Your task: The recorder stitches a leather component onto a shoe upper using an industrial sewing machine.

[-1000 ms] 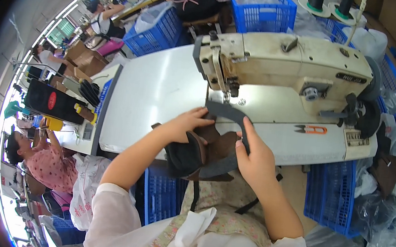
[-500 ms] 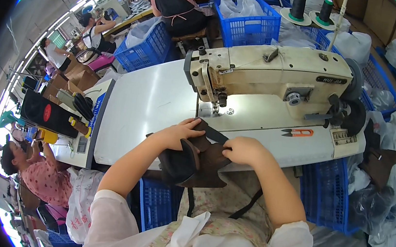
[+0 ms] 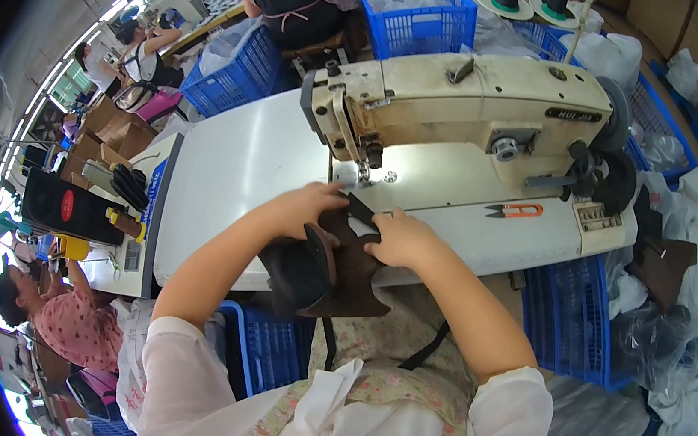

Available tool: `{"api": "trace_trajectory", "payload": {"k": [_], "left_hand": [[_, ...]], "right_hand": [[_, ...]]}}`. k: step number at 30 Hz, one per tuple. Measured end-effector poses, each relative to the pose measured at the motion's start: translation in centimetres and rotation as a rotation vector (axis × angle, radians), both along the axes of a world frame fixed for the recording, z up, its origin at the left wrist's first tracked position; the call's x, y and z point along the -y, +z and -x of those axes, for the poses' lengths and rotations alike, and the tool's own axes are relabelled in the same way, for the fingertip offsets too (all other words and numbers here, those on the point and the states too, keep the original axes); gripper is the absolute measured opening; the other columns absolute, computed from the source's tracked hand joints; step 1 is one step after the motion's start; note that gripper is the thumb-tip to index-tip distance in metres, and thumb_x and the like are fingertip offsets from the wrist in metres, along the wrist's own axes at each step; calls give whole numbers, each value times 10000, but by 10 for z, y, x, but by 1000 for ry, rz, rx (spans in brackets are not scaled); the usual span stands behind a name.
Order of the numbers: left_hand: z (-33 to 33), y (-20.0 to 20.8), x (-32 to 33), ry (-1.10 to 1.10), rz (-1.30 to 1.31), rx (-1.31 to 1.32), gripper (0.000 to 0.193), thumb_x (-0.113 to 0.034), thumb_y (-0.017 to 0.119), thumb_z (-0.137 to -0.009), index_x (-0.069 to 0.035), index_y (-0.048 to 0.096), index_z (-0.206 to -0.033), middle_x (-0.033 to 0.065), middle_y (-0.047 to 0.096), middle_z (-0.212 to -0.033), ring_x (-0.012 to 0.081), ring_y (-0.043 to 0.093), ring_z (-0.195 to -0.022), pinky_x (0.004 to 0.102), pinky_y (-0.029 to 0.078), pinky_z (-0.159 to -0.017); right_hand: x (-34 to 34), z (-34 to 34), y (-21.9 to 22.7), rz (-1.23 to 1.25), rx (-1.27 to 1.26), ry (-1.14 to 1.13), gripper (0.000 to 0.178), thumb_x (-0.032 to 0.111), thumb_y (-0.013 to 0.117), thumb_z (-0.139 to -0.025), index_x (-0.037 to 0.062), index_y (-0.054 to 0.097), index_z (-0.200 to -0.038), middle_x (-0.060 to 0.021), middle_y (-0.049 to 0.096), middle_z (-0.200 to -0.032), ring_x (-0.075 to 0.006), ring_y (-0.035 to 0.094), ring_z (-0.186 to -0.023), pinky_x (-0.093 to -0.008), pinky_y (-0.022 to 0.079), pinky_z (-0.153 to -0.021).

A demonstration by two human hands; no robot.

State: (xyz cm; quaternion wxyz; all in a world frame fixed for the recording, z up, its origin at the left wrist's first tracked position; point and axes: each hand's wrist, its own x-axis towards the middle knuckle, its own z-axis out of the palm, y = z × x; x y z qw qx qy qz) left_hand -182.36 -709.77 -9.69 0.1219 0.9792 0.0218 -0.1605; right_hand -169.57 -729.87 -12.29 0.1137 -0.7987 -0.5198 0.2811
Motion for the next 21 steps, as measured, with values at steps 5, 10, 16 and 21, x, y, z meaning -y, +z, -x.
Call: {"api": "trace_trajectory", "payload": {"k": [5, 10, 16, 21], "left_hand": [[-11, 5, 2, -35, 22, 106, 615, -203, 757, -652, -74, 611, -1235, 168, 498, -1378, 365, 509, -1221, 426, 461, -992], [10, -14, 5, 26, 42, 196, 614, -322, 799, -709, -91, 586, -1236, 139, 435, -1422, 340, 404, -1329, 437, 469, -1000], [18, -21, 6, 132, 198, 201, 765, -389, 858, -613, -105, 565, -1261, 205, 332, -1486, 441, 299, -1369, 495, 354, -1100], [6, -18, 4, 124, 218, 255, 665, -364, 858, -610, -90, 604, -1160, 187, 374, -1459, 437, 343, -1326, 488, 364, -1086]], "right_hand": [[1, -8, -5, -144, 38, -15, 450, 366, 658, -830, 143, 624, -1220, -250, 557, -1201, -412, 570, -1101, -468, 464, -943], [6, 2, -13, -156, -86, -88, 432, 342, 642, -840, 137, 634, -1221, -223, 548, -1172, -395, 591, -1056, -452, 479, -922], [14, 21, -46, -420, -243, -236, 360, 192, 640, -832, 113, 653, -1183, -173, 539, -1144, -366, 594, -1011, -419, 490, -899], [11, 22, -41, -793, -331, -320, 367, 26, 657, -767, 64, 659, -1132, -166, 543, -1116, -347, 560, -1056, -385, 476, -918]]}}
